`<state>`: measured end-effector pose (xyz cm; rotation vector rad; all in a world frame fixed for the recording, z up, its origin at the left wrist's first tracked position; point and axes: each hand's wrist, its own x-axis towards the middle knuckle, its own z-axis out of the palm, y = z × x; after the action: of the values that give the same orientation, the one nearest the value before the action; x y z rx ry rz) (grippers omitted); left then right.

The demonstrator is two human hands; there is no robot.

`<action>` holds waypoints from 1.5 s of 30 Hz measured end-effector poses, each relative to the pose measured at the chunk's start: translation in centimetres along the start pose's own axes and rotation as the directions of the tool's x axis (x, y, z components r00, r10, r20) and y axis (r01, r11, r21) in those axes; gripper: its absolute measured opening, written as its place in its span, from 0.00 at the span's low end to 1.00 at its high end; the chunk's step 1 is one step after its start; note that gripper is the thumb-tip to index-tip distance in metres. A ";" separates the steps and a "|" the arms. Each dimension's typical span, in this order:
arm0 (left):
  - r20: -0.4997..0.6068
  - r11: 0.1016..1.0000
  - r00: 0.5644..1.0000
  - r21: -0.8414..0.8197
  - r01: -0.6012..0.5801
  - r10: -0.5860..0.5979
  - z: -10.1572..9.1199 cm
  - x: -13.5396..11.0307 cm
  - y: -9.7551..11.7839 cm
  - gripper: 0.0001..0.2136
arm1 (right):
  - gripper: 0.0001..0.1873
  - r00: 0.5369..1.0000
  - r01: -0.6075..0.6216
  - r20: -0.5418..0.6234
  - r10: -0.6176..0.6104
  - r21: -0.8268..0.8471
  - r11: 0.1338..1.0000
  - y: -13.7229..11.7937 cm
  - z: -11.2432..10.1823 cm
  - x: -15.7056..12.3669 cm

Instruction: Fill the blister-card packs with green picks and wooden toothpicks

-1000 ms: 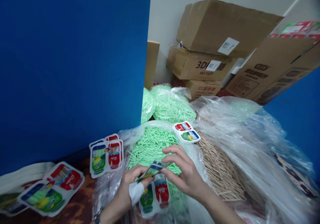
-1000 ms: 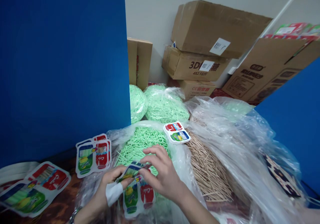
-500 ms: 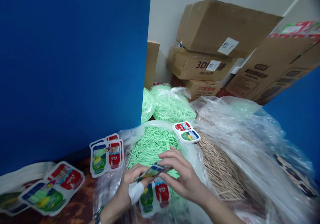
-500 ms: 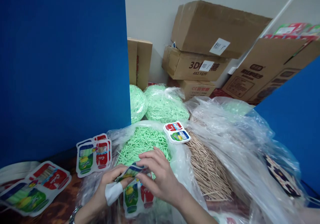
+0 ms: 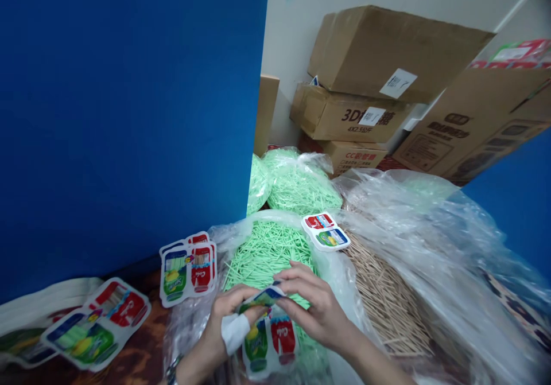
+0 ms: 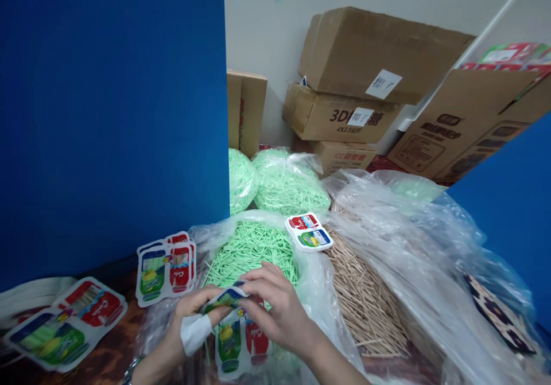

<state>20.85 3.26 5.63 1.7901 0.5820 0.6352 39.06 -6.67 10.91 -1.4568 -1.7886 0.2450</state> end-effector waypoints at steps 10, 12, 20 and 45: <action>-0.069 0.994 0.994 0.064 0.086 -0.081 -1.4 -1.0 -0.9 0.05 | 0.18 0.992 0.123 -0.010 -0.127 -0.188 0.974 -1.1 1.5 1.3; -0.171 0.984 0.969 -0.036 0.175 -0.178 -3.3 -1.6 -2.2 0.09 | 0.22 0.993 0.097 -0.041 -0.107 -0.187 0.978 -0.7 1.4 1.2; -0.501 0.867 0.859 0.375 0.328 -0.109 -11.2 -2.7 -9.0 0.18 | 0.15 0.877 -0.103 0.297 0.377 -0.651 0.752 4.3 3.9 -1.8; 0.118 0.872 0.939 -0.346 0.345 -0.324 4.9 0.3 -2.6 0.40 | 0.15 0.840 -0.520 0.260 0.476 0.634 0.572 0.2 3.2 -2.8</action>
<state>24.16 0.79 1.86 1.3144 0.6703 0.4168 37.09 -8.11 7.43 -1.3429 -1.0587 1.1401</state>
